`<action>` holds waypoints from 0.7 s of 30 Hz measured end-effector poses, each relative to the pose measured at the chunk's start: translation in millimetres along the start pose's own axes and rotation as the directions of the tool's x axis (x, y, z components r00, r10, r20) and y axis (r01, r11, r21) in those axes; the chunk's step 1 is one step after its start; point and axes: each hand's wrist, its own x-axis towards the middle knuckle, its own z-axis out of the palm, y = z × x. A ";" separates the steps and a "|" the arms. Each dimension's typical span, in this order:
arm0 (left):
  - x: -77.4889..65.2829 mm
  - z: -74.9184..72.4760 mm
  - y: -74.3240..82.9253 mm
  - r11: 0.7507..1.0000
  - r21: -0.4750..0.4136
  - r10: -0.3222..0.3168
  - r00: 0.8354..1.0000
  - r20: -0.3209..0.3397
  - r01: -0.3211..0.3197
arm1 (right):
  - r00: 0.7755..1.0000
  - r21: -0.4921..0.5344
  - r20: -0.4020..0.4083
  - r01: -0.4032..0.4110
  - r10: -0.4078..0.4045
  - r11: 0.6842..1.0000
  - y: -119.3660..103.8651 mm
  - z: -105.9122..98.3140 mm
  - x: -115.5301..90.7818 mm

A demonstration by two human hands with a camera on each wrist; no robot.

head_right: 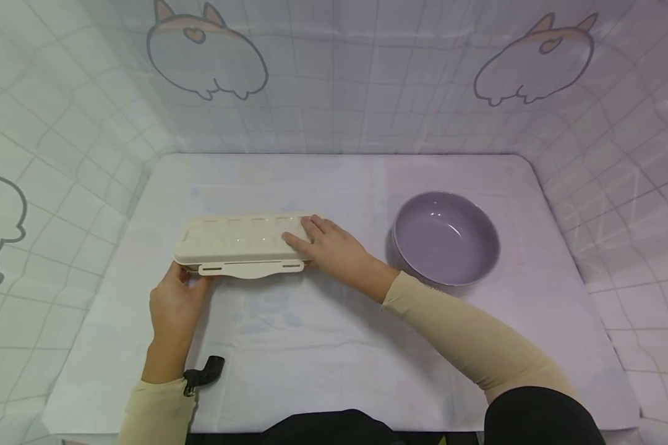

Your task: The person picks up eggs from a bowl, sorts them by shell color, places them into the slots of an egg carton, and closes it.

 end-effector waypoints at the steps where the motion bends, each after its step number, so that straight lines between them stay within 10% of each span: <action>1: 0.0 -0.8 0.2 1.000 0.001 -0.017 1.000 0.013 0.017 | 1.000 0.002 0.010 -0.003 0.003 1.000 -0.4 0.9 -0.1; 10: -1.2 -14.8 -2.4 0.995 0.036 -0.100 0.976 0.194 0.094 | 0.999 0.048 0.036 -0.013 0.011 0.999 -6.1 0.2 -2.6; 15: 3.8 -24.4 -6.3 0.982 0.041 0.172 0.959 0.225 -0.186 | 0.999 0.039 0.048 -0.020 0.018 0.999 -7.3 -2.0 0.2; 21: 15.4 -25.7 -3.3 0.872 0.035 0.456 0.836 0.305 -0.489 | 0.997 0.048 0.078 -0.017 0.013 0.999 -7.2 -4.8 6.9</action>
